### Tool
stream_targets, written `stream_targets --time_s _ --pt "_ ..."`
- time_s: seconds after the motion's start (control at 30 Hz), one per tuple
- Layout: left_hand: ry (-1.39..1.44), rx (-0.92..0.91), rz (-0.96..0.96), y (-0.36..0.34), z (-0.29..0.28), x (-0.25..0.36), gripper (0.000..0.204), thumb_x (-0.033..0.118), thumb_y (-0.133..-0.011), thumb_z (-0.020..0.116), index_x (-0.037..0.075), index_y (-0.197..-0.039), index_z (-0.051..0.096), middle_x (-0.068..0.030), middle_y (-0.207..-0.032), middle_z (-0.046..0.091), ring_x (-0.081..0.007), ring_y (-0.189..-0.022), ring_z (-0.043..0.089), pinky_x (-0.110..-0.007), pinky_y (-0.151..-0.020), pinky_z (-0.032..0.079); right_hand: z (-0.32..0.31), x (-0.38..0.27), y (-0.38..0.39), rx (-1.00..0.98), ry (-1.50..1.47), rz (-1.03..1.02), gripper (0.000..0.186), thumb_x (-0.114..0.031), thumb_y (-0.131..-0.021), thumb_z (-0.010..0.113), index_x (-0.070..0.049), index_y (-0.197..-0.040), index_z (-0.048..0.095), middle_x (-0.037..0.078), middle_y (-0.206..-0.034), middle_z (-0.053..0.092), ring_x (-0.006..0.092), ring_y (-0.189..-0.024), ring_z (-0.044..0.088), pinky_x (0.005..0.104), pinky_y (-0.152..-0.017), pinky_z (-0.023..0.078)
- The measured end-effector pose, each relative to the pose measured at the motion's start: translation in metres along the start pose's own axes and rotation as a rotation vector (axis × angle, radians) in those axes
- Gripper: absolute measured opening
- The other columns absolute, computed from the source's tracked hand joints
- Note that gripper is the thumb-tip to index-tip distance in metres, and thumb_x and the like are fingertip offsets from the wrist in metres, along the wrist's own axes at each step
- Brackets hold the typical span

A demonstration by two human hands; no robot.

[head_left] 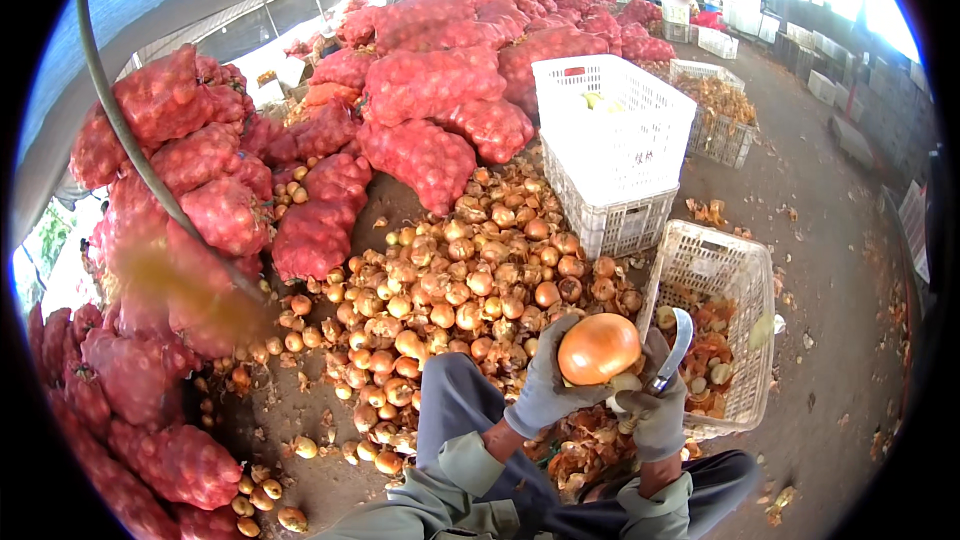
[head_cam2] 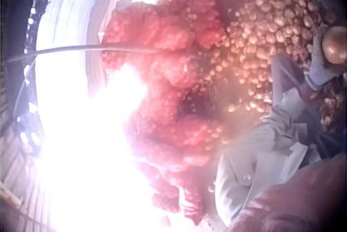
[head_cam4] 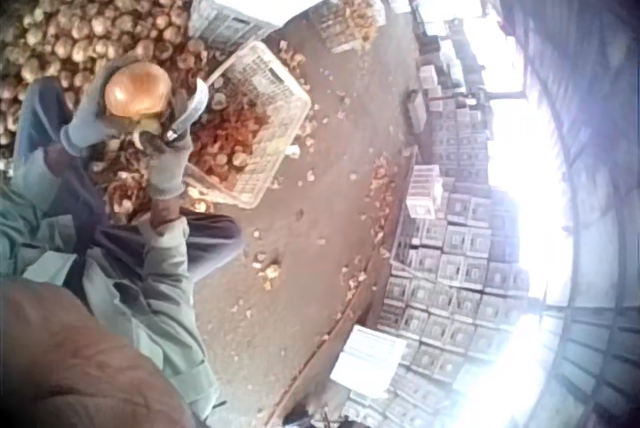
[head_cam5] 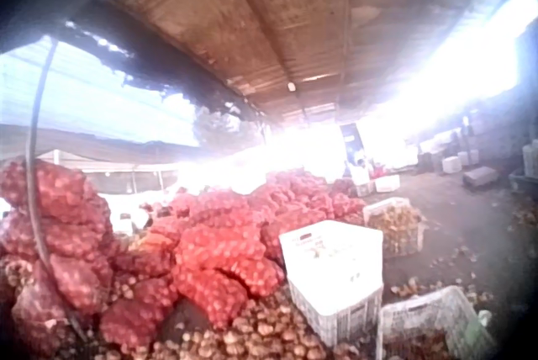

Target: The person sits cross-legged on the floor and peels multiple onions one by one using a small knife. The outer skins are removed and placed into a nearby plastic basket, while the peeled onions are set aside.

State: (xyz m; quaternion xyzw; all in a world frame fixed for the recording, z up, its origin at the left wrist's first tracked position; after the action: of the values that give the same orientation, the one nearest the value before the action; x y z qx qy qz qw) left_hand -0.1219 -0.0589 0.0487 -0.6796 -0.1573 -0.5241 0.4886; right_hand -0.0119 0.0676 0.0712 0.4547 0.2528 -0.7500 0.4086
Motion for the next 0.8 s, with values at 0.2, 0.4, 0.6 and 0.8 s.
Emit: stream_targets --time_s 0.2,0.4,0.6,0.8 --pt "0.540 0.283 -0.353 -0.004 -0.003 -0.015 0.051 0.020 -0.085 0.069 0.004 -0.130 0.049 -0.0122 -0.128 0.054 -0.0305 -0.118 0.056 -0.044 -0.096 0.052 0.003 0.000 0.004 -0.078 0.051 0.018 0.076 0.016 -0.065 0.057 0.003 -0.138 0.045 0.009 -0.105 0.067 0.0121 -0.080 0.063 0.0242 -0.065 0.051" --pt "0.992 0.340 -0.673 -0.012 -0.024 -0.025 0.062 0.045 -0.083 0.066 0.014 -0.134 0.048 -0.0108 -0.133 0.055 -0.0344 -0.121 0.055 -0.064 -0.091 0.048 -0.029 -0.005 0.007 0.026 0.311 0.061 0.066 0.018 -0.066 0.058 0.005 -0.131 0.050 0.009 -0.107 0.067 0.0148 -0.082 0.064 0.0244 -0.064 0.052" --pt "0.907 0.330 -0.602 -0.011 -0.021 -0.026 0.054 0.043 -0.089 0.063 0.013 -0.131 0.050 -0.0117 -0.131 0.056 -0.0334 -0.114 0.060 -0.056 -0.080 0.057 -0.118 -0.005 -0.024 0.403 0.909 -0.259 0.045 0.005 -0.080 0.064 -0.002 -0.123 0.060 0.007 -0.092 0.068 0.0153 -0.077 0.065 0.0298 -0.063 0.053" --pt "0.894 0.245 -0.634 -0.010 -0.019 -0.013 0.045 0.031 -0.092 0.062 0.008 -0.129 0.051 -0.0130 -0.127 0.058 -0.0341 -0.111 0.061 -0.056 -0.079 0.059 -0.090 -0.015 -0.026 0.367 1.186 -0.473 0.049 -0.002 -0.085 0.066 -0.003 -0.132 0.054 0.008 -0.084 0.066 0.0209 -0.066 0.063 0.0336 -0.059 0.052"
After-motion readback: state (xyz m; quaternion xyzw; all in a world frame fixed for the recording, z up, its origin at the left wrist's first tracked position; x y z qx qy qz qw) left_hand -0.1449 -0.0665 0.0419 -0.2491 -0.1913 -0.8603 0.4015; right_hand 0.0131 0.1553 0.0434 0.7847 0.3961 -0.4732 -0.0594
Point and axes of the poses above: each hand's wrist, its own y-axis away from the middle knuckle, its own z-axis out of the palm, x = y × z, the point moved 1 cm from there along -y, towards the middle knuckle
